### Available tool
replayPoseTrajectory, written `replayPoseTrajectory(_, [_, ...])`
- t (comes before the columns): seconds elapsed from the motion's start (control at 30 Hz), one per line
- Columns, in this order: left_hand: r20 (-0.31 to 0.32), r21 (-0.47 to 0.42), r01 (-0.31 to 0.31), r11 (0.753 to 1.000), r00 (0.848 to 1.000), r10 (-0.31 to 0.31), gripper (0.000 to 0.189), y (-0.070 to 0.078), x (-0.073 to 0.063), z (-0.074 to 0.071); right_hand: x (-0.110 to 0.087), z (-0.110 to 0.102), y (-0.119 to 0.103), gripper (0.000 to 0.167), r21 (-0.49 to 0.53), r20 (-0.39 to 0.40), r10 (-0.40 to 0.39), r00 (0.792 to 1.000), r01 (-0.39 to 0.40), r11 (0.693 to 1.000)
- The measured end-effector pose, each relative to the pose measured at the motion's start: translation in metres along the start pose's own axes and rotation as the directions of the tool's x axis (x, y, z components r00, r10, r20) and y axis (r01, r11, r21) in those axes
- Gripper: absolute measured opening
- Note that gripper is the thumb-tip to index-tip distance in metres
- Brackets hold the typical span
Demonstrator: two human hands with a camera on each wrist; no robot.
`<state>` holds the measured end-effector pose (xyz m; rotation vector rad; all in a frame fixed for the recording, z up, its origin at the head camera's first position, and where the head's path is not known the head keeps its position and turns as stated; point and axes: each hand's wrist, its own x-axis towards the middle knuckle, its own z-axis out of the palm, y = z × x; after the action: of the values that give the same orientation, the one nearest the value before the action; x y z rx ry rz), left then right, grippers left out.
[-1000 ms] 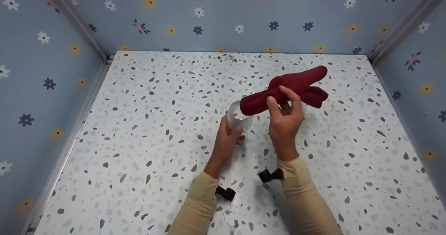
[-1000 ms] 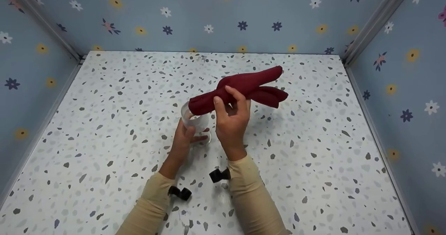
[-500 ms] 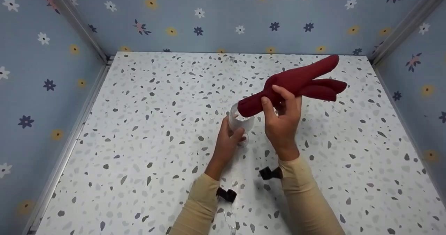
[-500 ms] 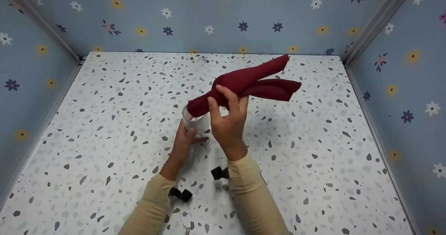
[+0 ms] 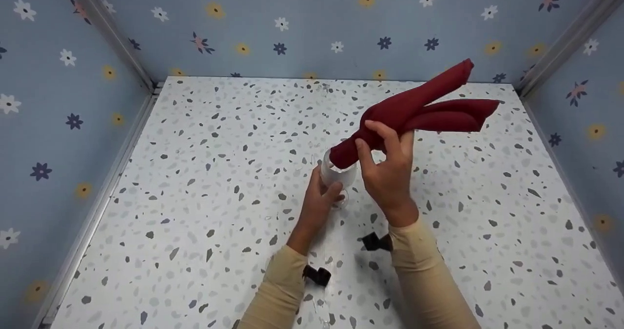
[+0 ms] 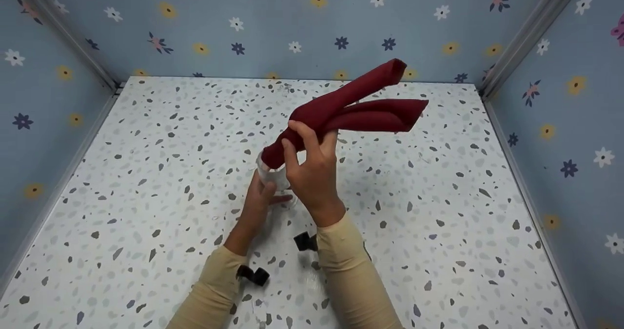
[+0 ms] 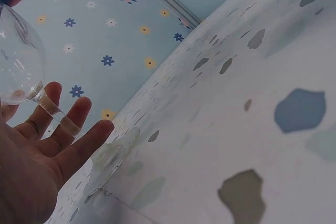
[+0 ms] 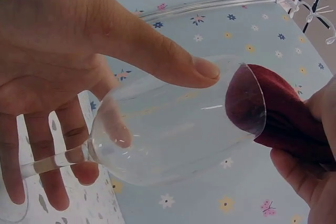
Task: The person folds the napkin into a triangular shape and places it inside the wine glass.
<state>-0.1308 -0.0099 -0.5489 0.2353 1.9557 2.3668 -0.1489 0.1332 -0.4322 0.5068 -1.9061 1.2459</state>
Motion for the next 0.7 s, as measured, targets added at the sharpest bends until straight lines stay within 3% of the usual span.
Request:
replayPoseTrajectory(0.4, [-0.007, -0.017, -0.021, 1.000, 1.000, 0.021, 0.100, 0.0009, 0.0019, 0.0007, 0.0028, 0.0049, -0.0021, 0.033, -0.046, 0.093, -0.083, 0.992, 0.087, 0.995])
replayPoseTrajectory(0.57, [0.015, -0.009, -0.016, 1.000, 1.000, 0.016, 0.088, -0.0015, 0.0012, 0.0000, -0.0022, 0.0037, -0.0018, 0.033, -0.027, 0.103, -0.072, 0.992, 0.075, 0.997])
replayPoseTrajectory(0.7, [0.013, -0.005, -0.011, 1.000, 1.000, 0.011, 0.092, -0.0023, 0.0011, -0.0006, -0.0038, 0.0035, -0.0017, 0.032, -0.012, 0.099, -0.054, 0.994, 0.056, 0.998])
